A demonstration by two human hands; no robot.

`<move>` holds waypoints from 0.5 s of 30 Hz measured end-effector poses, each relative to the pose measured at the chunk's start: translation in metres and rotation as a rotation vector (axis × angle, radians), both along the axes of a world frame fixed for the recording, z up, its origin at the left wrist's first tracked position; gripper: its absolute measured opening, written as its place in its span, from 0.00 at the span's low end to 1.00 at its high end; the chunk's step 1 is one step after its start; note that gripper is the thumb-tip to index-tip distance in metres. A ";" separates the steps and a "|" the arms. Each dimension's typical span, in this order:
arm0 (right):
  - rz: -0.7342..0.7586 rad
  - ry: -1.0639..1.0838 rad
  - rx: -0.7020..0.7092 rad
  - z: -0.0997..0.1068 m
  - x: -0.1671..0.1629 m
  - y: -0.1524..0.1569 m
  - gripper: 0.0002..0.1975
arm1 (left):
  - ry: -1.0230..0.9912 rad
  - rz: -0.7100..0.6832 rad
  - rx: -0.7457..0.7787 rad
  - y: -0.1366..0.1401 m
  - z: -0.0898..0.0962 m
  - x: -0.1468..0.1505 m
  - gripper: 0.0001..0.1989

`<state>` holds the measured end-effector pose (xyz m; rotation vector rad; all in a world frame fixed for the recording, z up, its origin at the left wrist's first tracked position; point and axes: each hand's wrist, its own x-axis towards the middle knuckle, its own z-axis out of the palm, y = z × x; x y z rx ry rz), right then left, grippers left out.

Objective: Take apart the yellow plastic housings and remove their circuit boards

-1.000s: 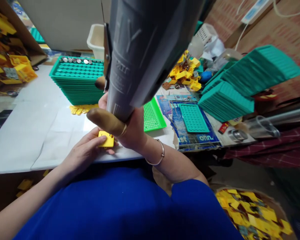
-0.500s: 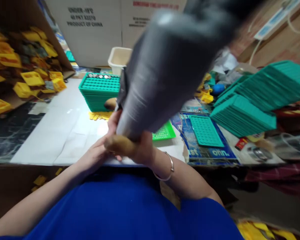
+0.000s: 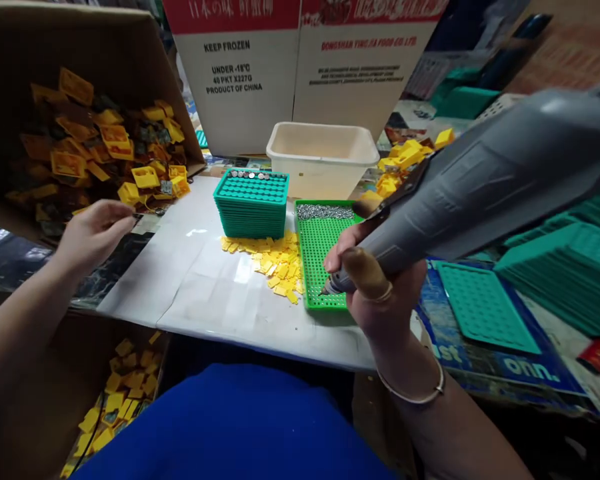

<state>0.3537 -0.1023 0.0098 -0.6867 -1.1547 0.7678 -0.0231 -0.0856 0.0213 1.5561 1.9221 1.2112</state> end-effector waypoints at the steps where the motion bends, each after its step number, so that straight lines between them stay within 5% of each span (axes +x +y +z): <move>1: 0.013 -0.021 -0.001 0.000 0.000 0.000 0.10 | 0.091 0.037 0.051 0.019 -0.001 -0.002 0.12; 7: 0.039 -0.092 -0.023 -0.003 0.003 -0.001 0.10 | 0.281 0.000 0.080 0.090 0.001 -0.006 0.19; 15: -0.140 0.014 -0.045 -0.006 0.004 0.003 0.08 | 0.294 0.046 0.145 0.088 -0.005 -0.001 0.14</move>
